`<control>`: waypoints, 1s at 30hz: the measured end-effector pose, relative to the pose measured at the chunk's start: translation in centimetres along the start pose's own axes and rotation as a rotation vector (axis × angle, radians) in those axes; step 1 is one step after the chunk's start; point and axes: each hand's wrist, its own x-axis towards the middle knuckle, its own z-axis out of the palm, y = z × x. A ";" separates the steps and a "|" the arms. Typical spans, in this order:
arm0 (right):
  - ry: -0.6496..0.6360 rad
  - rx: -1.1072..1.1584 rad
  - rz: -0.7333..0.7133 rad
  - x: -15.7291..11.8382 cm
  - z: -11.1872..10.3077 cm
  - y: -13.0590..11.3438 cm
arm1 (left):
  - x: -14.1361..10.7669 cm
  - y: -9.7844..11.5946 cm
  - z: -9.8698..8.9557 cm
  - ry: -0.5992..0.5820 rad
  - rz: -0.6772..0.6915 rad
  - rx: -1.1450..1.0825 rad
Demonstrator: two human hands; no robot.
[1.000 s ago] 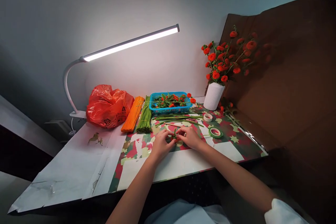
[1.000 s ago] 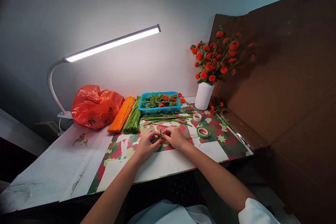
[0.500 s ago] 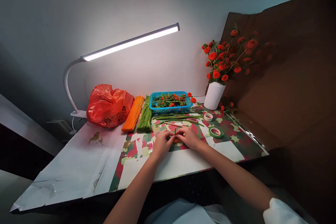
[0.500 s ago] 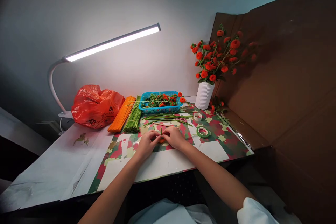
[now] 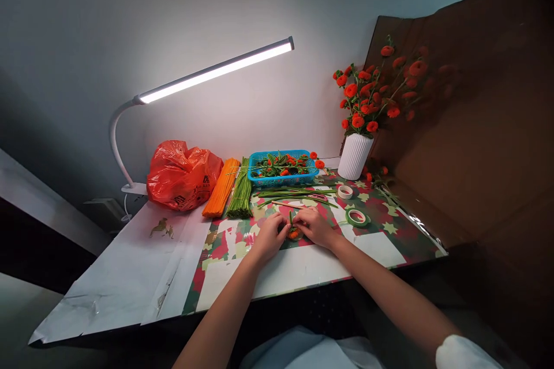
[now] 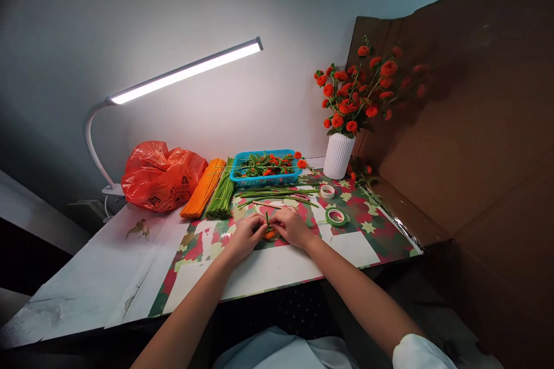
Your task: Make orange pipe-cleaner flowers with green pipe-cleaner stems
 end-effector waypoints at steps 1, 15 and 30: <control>0.008 0.014 0.007 0.0 0.0 0.0 | 0.0 0.0 -0.1 -0.011 0.003 -0.015; -0.028 0.298 0.091 -0.2 -0.4 -0.6 | 0.1 0.2 -0.8 -0.190 -0.015 -0.279; 0.002 0.365 0.112 0.2 0.1 -0.4 | 0.5 -0.6 -0.2 -0.011 -0.213 -0.481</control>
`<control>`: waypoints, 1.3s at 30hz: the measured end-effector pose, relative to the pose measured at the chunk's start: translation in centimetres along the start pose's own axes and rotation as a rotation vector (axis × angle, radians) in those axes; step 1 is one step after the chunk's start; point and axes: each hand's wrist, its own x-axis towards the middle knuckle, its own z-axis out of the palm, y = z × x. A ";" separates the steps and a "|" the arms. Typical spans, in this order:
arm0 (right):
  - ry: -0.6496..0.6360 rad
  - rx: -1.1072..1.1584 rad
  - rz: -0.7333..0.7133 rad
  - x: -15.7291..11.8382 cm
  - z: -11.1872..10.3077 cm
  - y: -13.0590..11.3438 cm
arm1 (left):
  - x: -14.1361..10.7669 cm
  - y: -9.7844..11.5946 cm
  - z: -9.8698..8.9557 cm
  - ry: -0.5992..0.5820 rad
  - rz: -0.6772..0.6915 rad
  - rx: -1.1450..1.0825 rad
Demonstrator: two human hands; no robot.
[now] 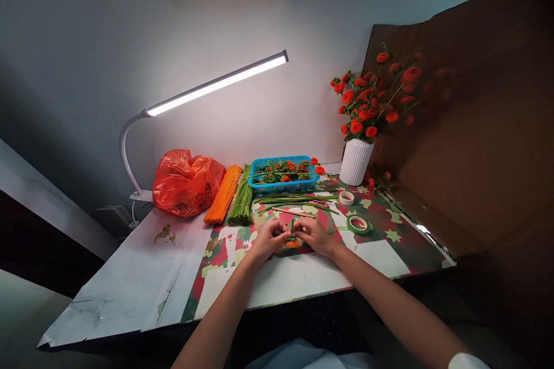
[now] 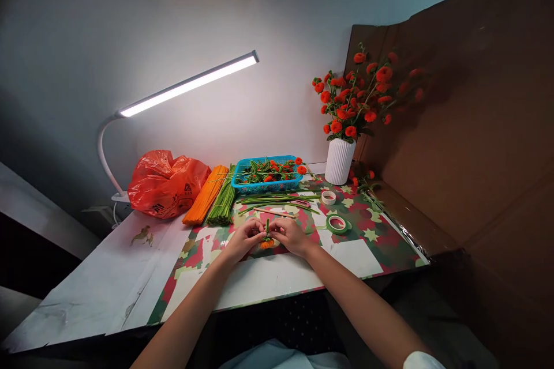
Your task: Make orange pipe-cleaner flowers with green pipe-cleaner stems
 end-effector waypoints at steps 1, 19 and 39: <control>0.001 0.002 0.008 0.0 0.0 0.0 | 0.0 0.0 0.0 0.025 0.007 0.009; 0.168 -0.153 0.020 0.5 0.7 -0.7 | -0.3 0.4 0.8 0.092 -0.012 -0.027; 0.250 -0.185 -0.071 0.1 0.6 -1.2 | -0.5 0.8 1.2 0.033 -0.224 -0.364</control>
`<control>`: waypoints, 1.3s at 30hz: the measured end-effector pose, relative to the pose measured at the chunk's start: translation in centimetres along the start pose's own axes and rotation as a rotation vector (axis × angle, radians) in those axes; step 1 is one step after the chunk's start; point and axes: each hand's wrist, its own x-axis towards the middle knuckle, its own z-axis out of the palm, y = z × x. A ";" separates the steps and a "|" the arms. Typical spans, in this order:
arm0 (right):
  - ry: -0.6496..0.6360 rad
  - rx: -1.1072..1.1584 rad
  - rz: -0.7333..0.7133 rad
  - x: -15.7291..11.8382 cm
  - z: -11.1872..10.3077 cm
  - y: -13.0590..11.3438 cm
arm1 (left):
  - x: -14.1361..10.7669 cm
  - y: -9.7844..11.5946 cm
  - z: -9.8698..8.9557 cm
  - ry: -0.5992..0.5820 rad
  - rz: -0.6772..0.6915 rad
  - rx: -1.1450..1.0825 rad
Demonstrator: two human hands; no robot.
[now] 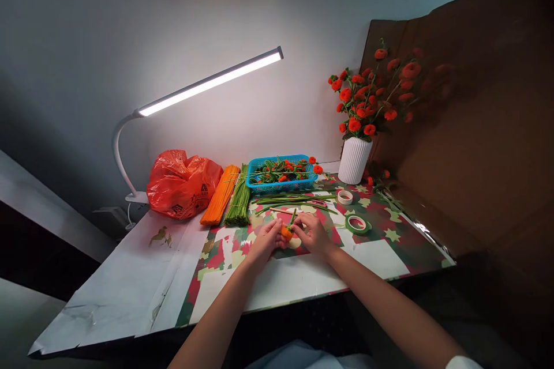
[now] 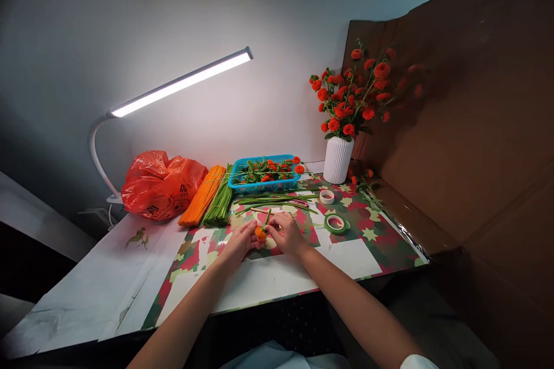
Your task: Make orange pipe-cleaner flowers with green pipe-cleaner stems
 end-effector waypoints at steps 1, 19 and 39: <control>0.019 -0.003 0.017 0.0 0.0 0.0 | -0.1 0.1 0.0 0.027 0.102 0.085; 0.015 0.008 0.001 0.0 0.0 -0.2 | 0.0 -0.1 0.5 0.035 0.173 0.131; 0.020 0.044 0.051 0.0 0.1 -0.5 | -0.1 0.7 -0.2 0.091 0.472 0.446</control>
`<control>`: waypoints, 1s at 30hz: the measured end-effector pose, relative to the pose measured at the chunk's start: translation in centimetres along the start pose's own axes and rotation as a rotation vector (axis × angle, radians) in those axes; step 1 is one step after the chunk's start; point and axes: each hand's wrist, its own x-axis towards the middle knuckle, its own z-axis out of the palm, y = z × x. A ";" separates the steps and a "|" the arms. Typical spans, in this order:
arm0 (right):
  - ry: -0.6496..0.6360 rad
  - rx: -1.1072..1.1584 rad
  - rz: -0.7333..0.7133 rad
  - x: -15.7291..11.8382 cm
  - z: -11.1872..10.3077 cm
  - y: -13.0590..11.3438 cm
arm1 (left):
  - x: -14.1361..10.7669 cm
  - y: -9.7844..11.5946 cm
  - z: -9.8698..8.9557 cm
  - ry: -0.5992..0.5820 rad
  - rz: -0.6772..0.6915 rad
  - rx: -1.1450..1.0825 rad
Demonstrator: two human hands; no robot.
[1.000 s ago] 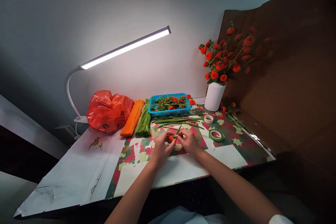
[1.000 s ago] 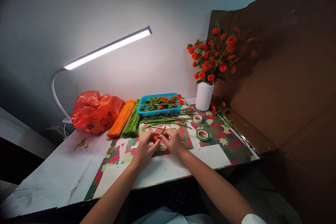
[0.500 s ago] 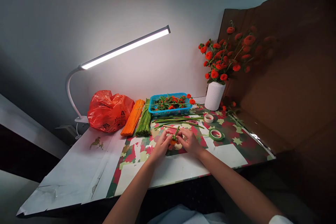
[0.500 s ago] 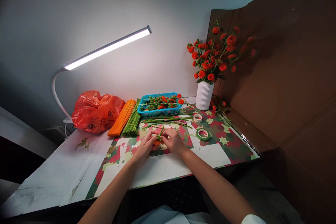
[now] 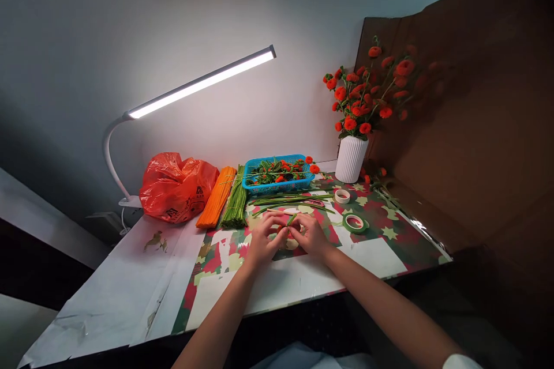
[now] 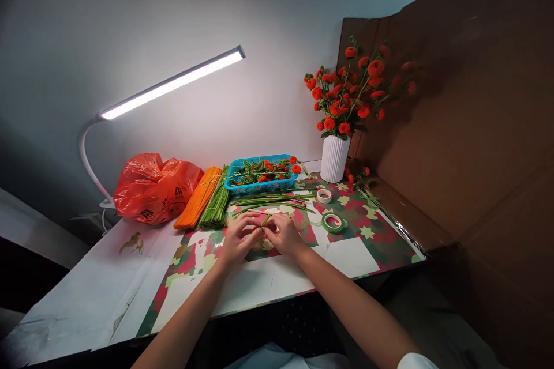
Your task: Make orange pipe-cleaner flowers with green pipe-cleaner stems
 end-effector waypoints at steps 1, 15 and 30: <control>-0.020 -0.041 -0.019 0.0 0.0 0.0 | 0.0 0.0 0.0 -0.033 0.002 0.059; -0.147 -0.167 -0.050 -0.4 0.3 0.9 | -0.2 -0.9 0.5 -0.098 -0.202 0.108; -0.400 -0.265 0.037 1.2 -1.8 0.3 | -0.3 -1.3 0.5 -0.108 -0.277 -0.050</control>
